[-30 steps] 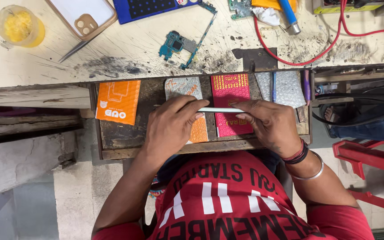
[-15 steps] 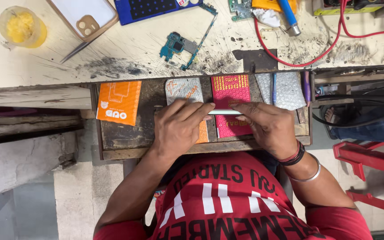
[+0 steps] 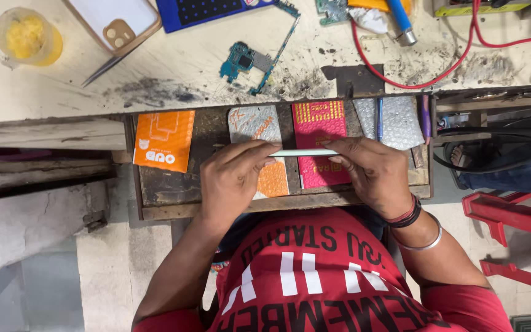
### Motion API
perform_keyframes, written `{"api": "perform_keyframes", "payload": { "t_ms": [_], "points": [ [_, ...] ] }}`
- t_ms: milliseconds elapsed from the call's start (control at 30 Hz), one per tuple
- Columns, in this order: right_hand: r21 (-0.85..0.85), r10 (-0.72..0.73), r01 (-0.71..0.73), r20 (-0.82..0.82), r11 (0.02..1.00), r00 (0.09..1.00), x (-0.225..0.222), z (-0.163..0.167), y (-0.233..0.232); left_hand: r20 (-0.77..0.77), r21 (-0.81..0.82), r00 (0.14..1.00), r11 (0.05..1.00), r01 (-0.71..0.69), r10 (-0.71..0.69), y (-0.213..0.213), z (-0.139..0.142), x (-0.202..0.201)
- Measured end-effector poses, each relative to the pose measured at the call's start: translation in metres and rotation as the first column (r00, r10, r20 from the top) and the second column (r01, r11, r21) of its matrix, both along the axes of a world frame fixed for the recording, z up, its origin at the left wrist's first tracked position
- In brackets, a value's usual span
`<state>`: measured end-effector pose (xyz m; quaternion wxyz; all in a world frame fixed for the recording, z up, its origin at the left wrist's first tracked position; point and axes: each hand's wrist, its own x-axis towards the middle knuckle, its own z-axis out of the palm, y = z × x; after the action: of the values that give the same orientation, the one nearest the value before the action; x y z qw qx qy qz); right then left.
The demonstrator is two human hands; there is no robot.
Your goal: The person repairs a smartphone at a workbench. They pry open the phone's back cover, remove and reposition internal components including the battery and flex cables, use a screwdriver on the frame, press the cover back on, and handle other phone parts and a second device on the bench.
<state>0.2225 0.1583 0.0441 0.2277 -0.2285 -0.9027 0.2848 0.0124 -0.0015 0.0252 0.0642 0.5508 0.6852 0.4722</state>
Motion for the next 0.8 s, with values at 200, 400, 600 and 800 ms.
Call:
{"api": "perform_keyframes", "payload": {
  "t_ms": [200, 400, 600, 800],
  "points": [
    [0.000, -0.001, 0.001, -0.009, 1.000, 1.000, -0.002, 0.003, -0.001, -0.014, 0.070, 0.998, 0.996, -0.054, 0.055, 0.004, -0.009, 0.005],
    [-0.030, -0.014, 0.013, -0.010, 0.999, 1.000, -0.003, 0.003, -0.003, -0.004, 0.131, 0.997, 0.989, -0.070, 0.072, 0.007, -0.013, 0.007],
    [-0.015, 0.000, -0.001, -0.036, 1.000, 0.999, -0.001, 0.000, -0.001, 0.017, 0.127, 0.997, 0.989, -0.075, 0.074, 0.006, -0.009, 0.009],
    [-0.116, -0.113, 0.105, -0.067, 0.988, 0.991, 0.011, -0.008, -0.001, -0.001, 0.127, 0.997, 0.989, -0.074, 0.075, 0.005, -0.007, 0.009]
  ]
}}
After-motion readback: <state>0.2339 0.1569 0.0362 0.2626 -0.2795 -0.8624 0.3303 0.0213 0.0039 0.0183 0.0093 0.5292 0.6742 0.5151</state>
